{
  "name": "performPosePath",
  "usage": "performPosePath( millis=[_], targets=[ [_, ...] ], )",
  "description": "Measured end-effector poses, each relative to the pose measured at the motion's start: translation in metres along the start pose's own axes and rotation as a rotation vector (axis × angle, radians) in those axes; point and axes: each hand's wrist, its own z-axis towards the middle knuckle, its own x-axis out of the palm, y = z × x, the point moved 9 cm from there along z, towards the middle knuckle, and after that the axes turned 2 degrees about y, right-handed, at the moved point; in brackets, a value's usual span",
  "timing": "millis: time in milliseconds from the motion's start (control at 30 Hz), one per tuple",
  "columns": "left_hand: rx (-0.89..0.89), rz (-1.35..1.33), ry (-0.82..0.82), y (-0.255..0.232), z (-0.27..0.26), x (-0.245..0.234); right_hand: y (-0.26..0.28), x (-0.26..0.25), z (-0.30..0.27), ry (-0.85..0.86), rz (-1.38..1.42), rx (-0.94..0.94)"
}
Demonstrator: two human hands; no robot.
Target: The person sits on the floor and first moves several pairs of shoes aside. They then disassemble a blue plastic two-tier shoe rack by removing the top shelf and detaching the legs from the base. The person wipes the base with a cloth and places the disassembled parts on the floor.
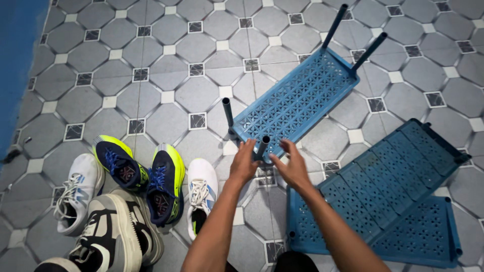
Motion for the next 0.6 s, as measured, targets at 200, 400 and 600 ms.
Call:
performPosePath(
  millis=[200,400,600],
  targets=[
    [-0.202,0.272,0.103,0.028,0.009,0.029,-0.003,0.068,0.013,-0.066,0.241,0.167],
    [-0.110,0.346,-0.065,0.040,0.011,0.044,-0.021,0.089,0.009,-0.180,0.335,0.226],
    [-0.149,0.342,-0.040,0.037,0.010,0.044,-0.025,0.097,0.025,-0.149,0.394,0.255]
  ],
)
